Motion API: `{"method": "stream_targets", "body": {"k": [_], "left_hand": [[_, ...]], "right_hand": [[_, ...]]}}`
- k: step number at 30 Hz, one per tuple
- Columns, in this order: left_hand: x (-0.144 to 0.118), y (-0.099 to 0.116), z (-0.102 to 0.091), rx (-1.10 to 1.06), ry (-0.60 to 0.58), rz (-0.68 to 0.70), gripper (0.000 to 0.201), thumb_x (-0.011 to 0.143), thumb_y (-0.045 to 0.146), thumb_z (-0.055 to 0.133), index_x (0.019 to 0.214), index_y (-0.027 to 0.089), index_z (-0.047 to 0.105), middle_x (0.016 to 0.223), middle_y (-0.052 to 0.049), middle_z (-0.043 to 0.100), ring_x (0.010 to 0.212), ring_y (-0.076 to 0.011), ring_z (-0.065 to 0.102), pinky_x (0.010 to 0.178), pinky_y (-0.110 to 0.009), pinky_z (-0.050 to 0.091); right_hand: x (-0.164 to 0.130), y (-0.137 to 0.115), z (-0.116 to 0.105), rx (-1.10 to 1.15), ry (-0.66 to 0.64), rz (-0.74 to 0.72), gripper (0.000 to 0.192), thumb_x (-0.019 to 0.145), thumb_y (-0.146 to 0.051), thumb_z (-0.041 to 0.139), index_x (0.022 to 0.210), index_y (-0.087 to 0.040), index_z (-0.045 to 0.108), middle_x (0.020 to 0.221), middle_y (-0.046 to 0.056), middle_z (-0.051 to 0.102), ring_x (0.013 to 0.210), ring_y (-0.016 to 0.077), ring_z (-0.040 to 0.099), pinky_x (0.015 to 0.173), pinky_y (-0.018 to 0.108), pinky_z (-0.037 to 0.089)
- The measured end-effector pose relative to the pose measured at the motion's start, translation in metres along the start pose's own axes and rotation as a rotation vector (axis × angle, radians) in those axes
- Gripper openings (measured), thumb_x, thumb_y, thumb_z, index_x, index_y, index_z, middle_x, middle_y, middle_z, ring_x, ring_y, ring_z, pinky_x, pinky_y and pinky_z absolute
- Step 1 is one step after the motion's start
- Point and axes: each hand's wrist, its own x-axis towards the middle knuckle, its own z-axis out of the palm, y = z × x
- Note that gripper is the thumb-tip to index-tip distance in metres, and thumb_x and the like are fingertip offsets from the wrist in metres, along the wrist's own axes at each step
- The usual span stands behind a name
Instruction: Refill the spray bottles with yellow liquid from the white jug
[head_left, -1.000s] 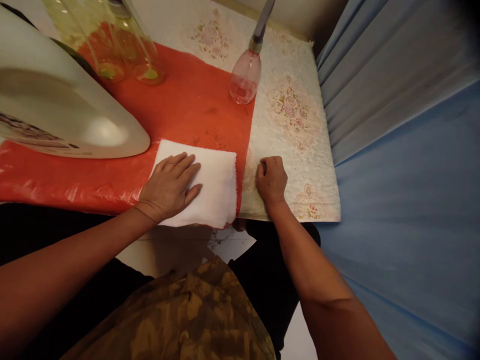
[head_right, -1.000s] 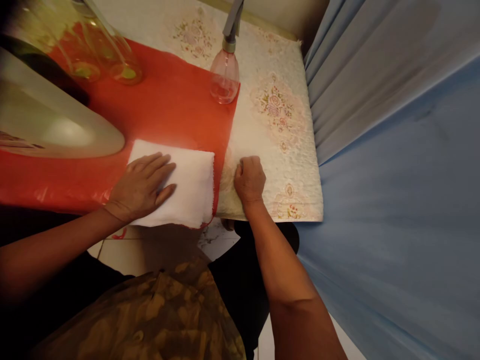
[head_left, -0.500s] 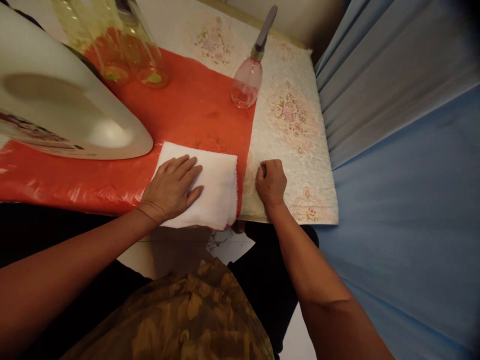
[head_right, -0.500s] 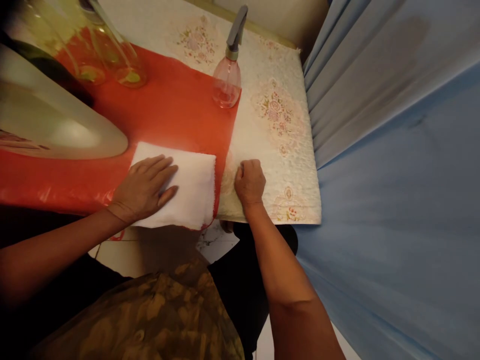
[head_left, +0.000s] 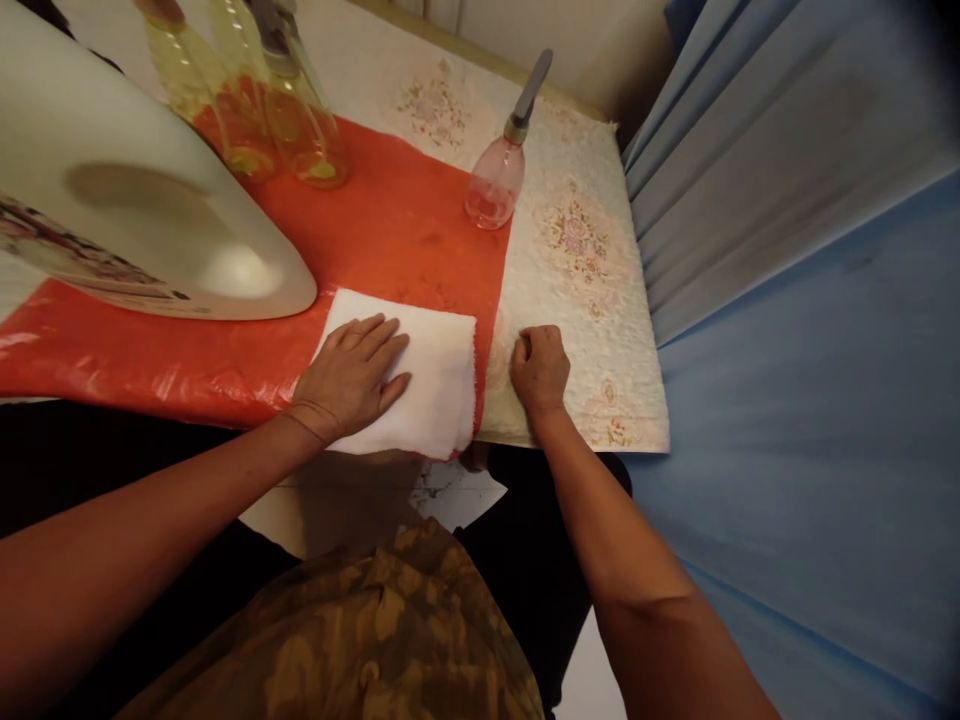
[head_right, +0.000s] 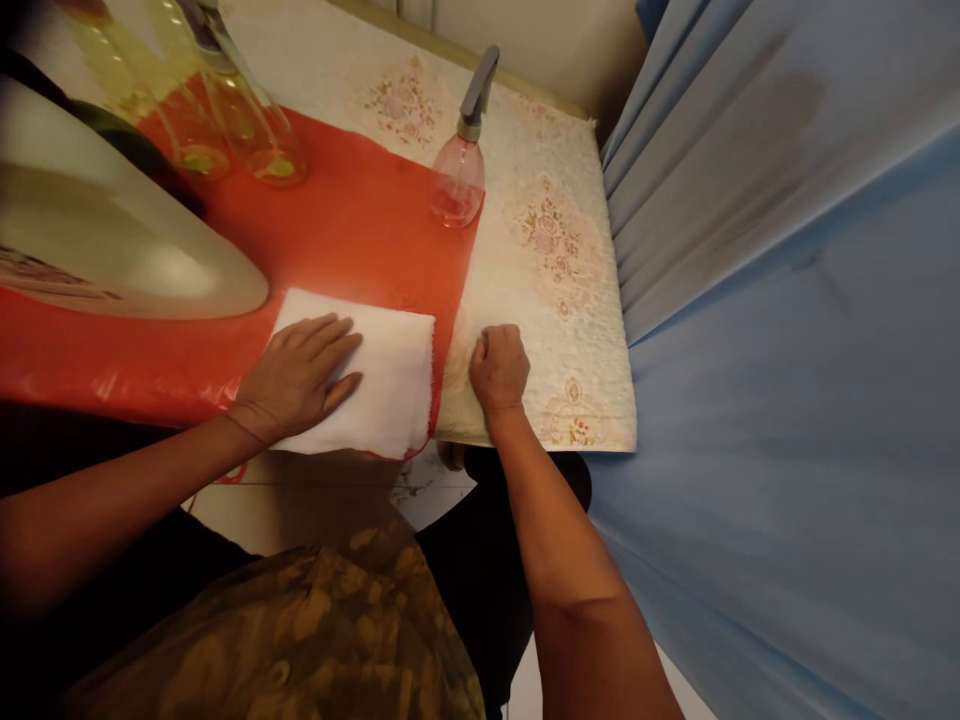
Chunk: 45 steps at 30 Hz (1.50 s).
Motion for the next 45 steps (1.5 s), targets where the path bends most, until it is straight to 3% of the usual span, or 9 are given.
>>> {"method": "stream_targets", "body": {"k": [9,26,32,40,45], "left_hand": [[0.0002,-0.0009,0.0,0.029,-0.009,0.019,0.049,0.096,0.039,0.044,0.132,0.008,0.054,0.143,-0.022,0.05,0.138,-0.0373,0.038,0.112,-0.054,0.032],[-0.0001,0.0005,-0.0017,0.039,-0.012,0.017,0.05,0.096,0.039,0.042,0.132,0.008,0.055,0.143,-0.021,0.051,0.136,-0.0372,0.04,0.111,-0.054,0.033],[0.0,0.0003,-0.0014,-0.014,0.003,0.001,0.048,0.094,0.038,0.045,0.134,0.014,0.055,0.143,-0.018,0.051,0.138,-0.0365,0.039,0.111,-0.056,0.033],[0.0005,0.0025,-0.0053,0.012,-0.004,0.006,0.049,0.094,0.037,0.044,0.131,0.008,0.056,0.142,-0.022,0.052,0.135,-0.0378,0.041,0.111,-0.055,0.033],[0.0006,0.002,-0.0049,-0.017,0.0,-0.004,0.047,0.094,0.036,0.046,0.132,0.011,0.056,0.143,-0.02,0.052,0.137,-0.0364,0.04,0.111,-0.055,0.032]], "right_hand": [[0.0004,-0.0017,-0.0014,0.005,-0.014,0.01,0.012,0.087,-0.017,0.048,0.091,-0.021,0.058,0.096,0.007,0.056,0.088,0.0209,0.053,0.076,0.033,0.044],[-0.0002,-0.0021,-0.0011,-0.008,0.007,0.001,0.013,0.086,-0.016,0.049,0.091,-0.02,0.06,0.096,0.007,0.058,0.088,0.0205,0.054,0.075,0.032,0.045],[-0.0003,-0.0016,-0.0006,0.0,-0.001,0.006,0.014,0.087,-0.017,0.048,0.092,-0.02,0.06,0.096,0.007,0.057,0.088,0.0209,0.053,0.076,0.033,0.044],[-0.0013,-0.0014,0.0002,-0.016,0.011,-0.01,0.014,0.087,-0.017,0.049,0.094,-0.02,0.061,0.097,0.007,0.058,0.089,0.021,0.054,0.076,0.032,0.045],[-0.0009,-0.0017,0.0001,-0.021,0.01,-0.012,0.015,0.087,-0.017,0.049,0.094,-0.019,0.061,0.096,0.007,0.058,0.088,0.0211,0.054,0.075,0.032,0.044]]}}
